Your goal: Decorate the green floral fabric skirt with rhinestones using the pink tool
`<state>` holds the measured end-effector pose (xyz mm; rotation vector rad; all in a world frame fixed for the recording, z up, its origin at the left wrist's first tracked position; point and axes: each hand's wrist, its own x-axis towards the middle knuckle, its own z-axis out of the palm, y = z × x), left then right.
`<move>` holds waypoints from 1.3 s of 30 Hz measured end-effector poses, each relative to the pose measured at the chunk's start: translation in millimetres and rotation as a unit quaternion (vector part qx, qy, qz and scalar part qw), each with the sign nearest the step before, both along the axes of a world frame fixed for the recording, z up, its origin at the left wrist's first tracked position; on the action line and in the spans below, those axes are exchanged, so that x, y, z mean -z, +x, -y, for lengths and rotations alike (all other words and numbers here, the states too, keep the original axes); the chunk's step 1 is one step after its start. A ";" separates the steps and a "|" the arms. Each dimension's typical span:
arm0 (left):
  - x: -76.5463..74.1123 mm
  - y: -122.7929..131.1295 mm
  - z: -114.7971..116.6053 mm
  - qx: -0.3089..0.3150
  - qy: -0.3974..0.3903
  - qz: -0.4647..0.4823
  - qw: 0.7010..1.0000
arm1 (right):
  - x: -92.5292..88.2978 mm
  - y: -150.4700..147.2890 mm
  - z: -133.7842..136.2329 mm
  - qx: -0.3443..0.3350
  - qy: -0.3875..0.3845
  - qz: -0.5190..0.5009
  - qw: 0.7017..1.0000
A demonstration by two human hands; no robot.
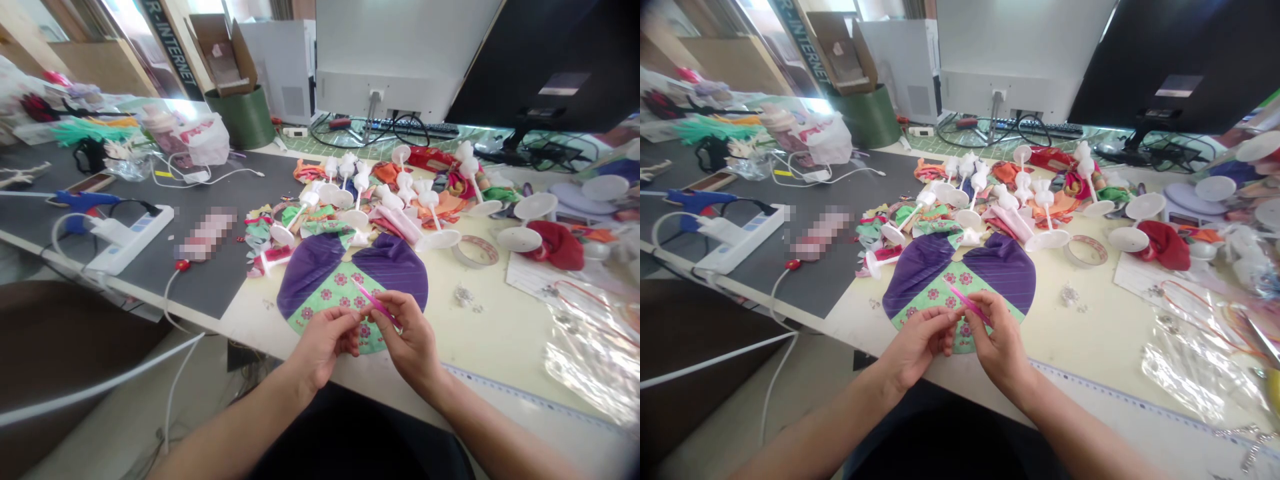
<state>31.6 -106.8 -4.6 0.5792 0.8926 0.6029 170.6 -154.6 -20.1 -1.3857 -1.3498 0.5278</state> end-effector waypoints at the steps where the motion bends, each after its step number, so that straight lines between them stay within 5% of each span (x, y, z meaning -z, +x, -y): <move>1: 0.1 0.1 0.3 -0.001 0.012 -0.009 1.000 | -0.5 0.0 -0.2 -0.002 -0.005 -0.003 1.000; 10: -0.4 -0.2 -0.5 0.014 0.102 -0.061 0.993 | -2.2 1.5 -0.6 0.001 -0.017 -0.004 1.000; 28: 0.0 -2.7 -3.1 0.038 0.134 -0.065 0.988 | -8.7 1.5 -0.9 -0.024 -0.041 -0.065 0.997; 33: 0.1 -4.5 -3.8 0.048 0.206 -0.113 0.971 | -5.0 2.0 1.8 -0.012 -0.034 0.000 0.999; 39: 3.9 -8.0 -3.2 0.068 0.317 -0.180 0.929 | -6.2 2.1 1.7 -0.037 -0.040 -0.042 0.998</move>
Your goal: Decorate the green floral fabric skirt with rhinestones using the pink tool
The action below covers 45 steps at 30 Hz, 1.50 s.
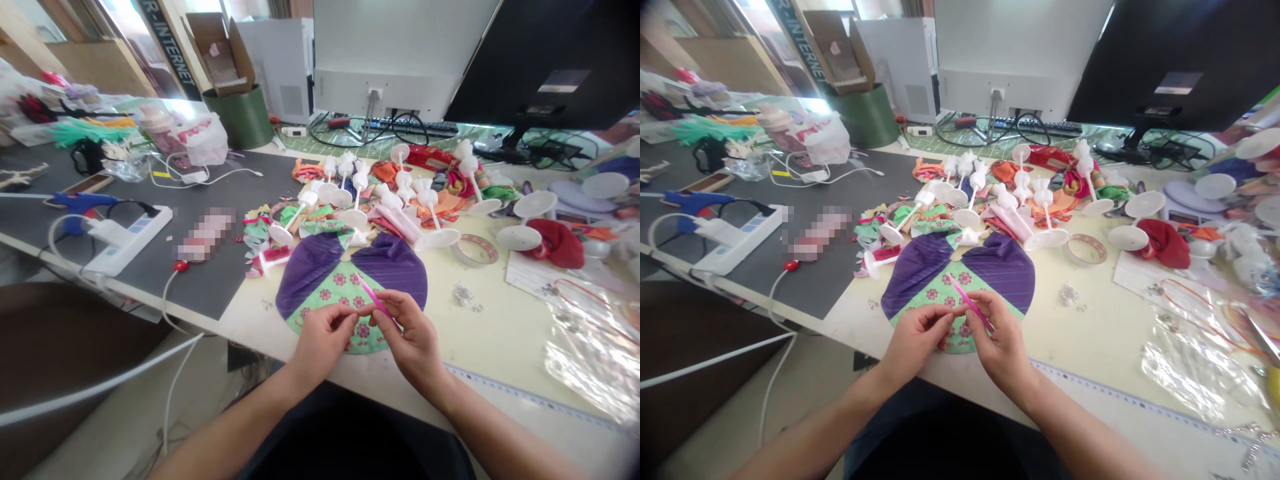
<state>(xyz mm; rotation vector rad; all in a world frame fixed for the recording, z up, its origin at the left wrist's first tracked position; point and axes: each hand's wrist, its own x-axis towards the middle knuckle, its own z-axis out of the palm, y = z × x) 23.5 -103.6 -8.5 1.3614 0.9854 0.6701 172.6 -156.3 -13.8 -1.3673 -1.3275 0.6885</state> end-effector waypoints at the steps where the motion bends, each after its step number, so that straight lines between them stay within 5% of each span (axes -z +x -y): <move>1: -0.1 -0.3 0.2 0.002 0.021 -0.007 1.000 | 0.0 -0.1 -0.1 0.001 0.000 -0.001 1.000; 7: -2.1 -1.0 0.9 -0.003 0.098 -0.038 0.994 | -0.3 -1.2 1.2 0.005 0.012 0.002 1.000; 21: -7.8 0.5 -6.4 -0.031 -0.196 0.090 0.976 | -3.9 0.9 -3.8 0.002 -0.038 -0.103 0.994; 32: -3.7 -4.0 -10.7 -0.042 -0.232 0.134 0.962 | -2.6 3.9 -2.2 -0.012 -0.022 -0.032 0.999; 40: -3.6 -5.7 -12.3 -0.040 -0.233 0.140 0.962 | -10.0 6.7 1.3 -0.089 0.028 0.031 0.995; 45: -5.0 -6.8 -12.3 -0.037 -0.230 0.136 0.963 | -9.6 8.2 2.8 -0.055 0.079 0.052 0.994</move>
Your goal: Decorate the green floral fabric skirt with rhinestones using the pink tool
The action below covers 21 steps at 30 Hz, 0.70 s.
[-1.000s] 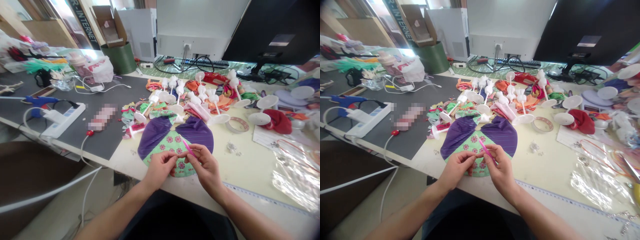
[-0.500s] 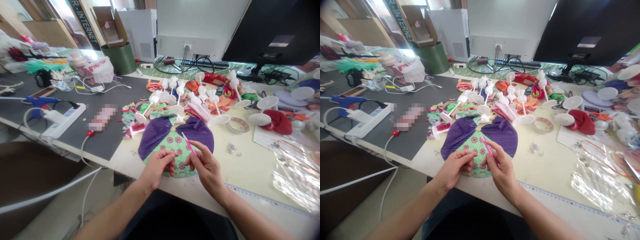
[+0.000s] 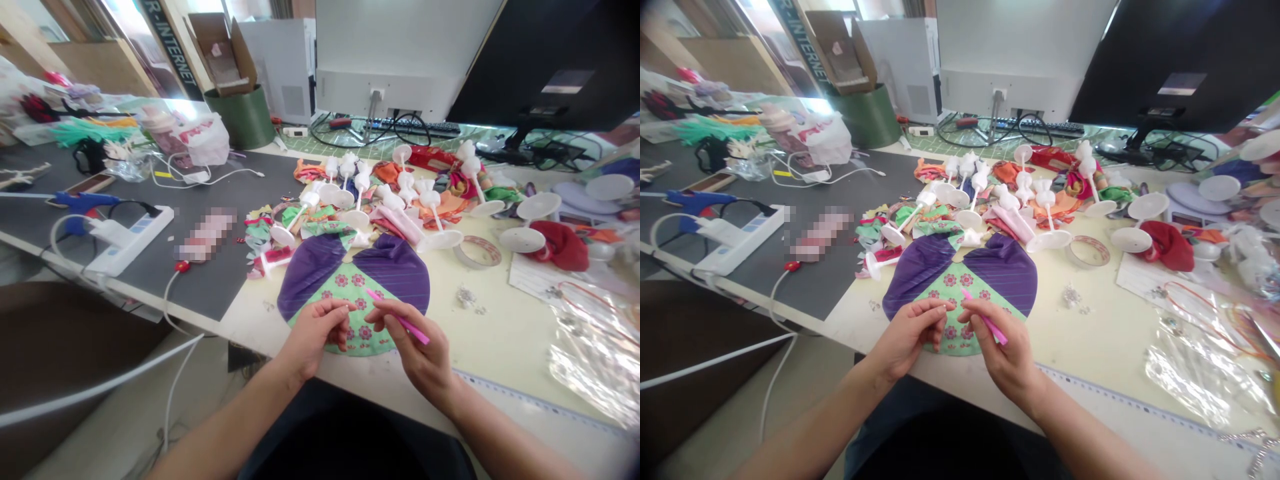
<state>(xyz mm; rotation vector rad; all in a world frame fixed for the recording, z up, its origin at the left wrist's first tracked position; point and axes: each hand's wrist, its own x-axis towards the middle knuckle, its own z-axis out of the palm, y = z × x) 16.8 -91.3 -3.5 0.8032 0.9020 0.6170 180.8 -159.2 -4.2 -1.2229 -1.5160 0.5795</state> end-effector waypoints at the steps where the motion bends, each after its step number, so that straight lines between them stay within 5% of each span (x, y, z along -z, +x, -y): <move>1: -0.3 0.0 0.0 0.000 0.002 0.001 1.000 | -0.3 0.5 0.2 0.003 0.010 0.006 1.000; 9: 0.3 0.2 0.3 -0.004 0.012 -0.001 1.000 | -0.7 -0.9 0.8 0.041 0.059 -0.011 0.997; 21: -1.1 0.4 0.9 -0.014 0.002 -0.002 1.000 | 0.2 -1.0 0.5 0.002 0.051 0.016 0.999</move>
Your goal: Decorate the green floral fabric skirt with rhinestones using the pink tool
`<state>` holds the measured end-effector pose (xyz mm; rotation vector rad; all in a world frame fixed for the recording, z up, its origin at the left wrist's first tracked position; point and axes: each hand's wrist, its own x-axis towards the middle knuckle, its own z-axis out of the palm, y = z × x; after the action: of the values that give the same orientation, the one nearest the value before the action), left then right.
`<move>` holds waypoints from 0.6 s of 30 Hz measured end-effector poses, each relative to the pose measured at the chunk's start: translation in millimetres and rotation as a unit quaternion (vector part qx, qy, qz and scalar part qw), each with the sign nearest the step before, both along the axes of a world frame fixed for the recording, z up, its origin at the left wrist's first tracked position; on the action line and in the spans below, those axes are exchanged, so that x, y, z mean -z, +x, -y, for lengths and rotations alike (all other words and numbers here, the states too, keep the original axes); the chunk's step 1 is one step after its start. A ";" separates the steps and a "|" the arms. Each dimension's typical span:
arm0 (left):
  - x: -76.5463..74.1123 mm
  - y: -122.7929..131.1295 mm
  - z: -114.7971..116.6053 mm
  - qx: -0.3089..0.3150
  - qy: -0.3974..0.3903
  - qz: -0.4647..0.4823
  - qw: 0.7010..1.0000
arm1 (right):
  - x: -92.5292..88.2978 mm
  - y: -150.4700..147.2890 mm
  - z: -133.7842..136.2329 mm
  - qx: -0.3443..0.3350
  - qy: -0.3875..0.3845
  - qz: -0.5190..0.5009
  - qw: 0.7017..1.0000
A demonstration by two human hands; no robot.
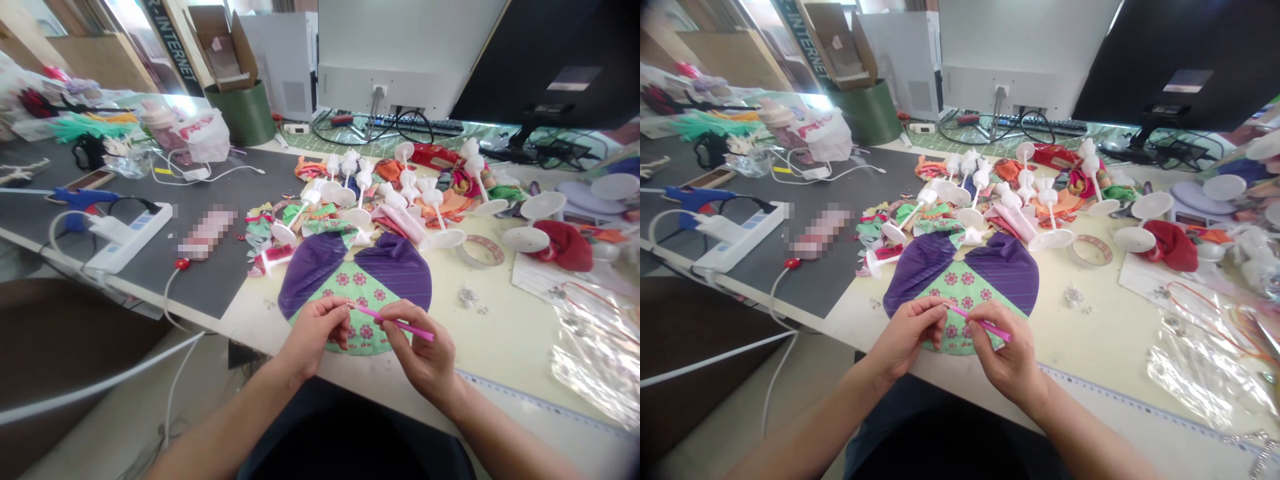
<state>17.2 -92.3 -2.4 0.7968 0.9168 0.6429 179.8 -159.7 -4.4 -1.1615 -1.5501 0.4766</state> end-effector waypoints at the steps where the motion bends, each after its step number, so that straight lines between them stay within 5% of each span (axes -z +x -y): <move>1: 0.0 -0.1 0.2 0.000 0.000 0.000 1.000 | 0.1 -0.2 -0.2 0.001 -0.002 0.001 1.000; 18: 2.5 0.1 0.9 0.008 -0.005 0.010 1.000 | -0.5 -1.7 -1.5 0.012 0.021 -0.002 1.000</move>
<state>17.3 -93.2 -4.9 0.7874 0.8944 0.6309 178.1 -158.1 -3.9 -1.1446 -1.5338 0.4297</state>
